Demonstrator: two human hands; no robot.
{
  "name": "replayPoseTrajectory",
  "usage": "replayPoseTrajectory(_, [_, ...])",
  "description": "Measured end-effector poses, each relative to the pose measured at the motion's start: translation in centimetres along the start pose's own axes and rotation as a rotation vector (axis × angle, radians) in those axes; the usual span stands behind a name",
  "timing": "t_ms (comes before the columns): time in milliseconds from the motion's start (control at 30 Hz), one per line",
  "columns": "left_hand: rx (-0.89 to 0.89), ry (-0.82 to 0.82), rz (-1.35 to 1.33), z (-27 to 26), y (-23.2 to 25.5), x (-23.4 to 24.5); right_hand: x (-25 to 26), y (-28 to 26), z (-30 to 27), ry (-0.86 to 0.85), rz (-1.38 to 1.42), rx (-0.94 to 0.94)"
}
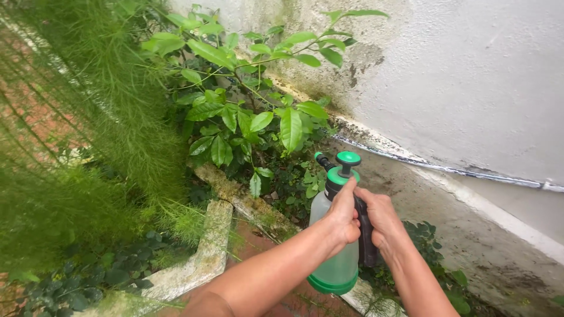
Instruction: Spraying water or pesticide on garden plants using a pressurized hand sprayer.
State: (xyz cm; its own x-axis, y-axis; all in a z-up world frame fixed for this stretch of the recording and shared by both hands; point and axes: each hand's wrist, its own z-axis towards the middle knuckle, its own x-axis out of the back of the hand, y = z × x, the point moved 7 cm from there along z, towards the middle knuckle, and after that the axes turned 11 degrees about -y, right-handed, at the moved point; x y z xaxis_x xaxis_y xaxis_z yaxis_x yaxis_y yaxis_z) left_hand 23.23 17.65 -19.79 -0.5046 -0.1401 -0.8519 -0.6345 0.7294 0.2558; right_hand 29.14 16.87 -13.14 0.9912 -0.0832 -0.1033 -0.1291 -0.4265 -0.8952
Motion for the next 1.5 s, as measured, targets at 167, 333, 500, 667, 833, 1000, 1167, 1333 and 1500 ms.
replayPoseTrajectory(167, [-0.051, 0.108, 0.000, -1.1, 3.2, 3.9, -4.9, 0.4, 1.1, -0.104, 0.030, -0.009])
replayPoseTrajectory(333, [-0.118, 0.124, -0.041, -2.8, 6.0, 5.5, -7.4, 1.7, 3.1, -0.136, 0.012, -0.030])
replayPoseTrajectory(500, [-0.120, 0.108, -0.068, -2.3, 6.1, 6.7, -8.0, 2.7, 3.5, -0.128, 0.007, -0.069])
replayPoseTrajectory(667, [-0.035, 0.168, 0.007, -2.2, 4.1, 6.3, -6.1, 2.9, 2.3, -0.064, 0.001, -0.080])
replayPoseTrajectory(833, [0.049, 0.130, 0.045, -0.7, 0.6, 5.1, -2.4, 3.7, 0.7, 0.050, 0.012, -0.101])
replayPoseTrajectory(1000, [0.112, 0.082, 0.054, 0.7, -3.4, 4.2, 1.7, 5.4, -0.6, 0.126, 0.056, -0.103])
replayPoseTrajectory(1167, [0.191, 0.074, 0.153, 0.8, -6.7, 3.1, 5.0, 6.9, -2.5, 0.190, 0.108, -0.093])
replayPoseTrajectory(1333, [0.263, 0.124, 0.226, 1.1, -10.0, 2.8, 7.9, 8.2, -4.5, 0.263, 0.111, -0.110])
replayPoseTrajectory(1500, [0.316, 0.079, 0.285, 1.9, -13.3, 2.8, 10.6, 10.3, -5.7, 0.288, 0.173, -0.083])
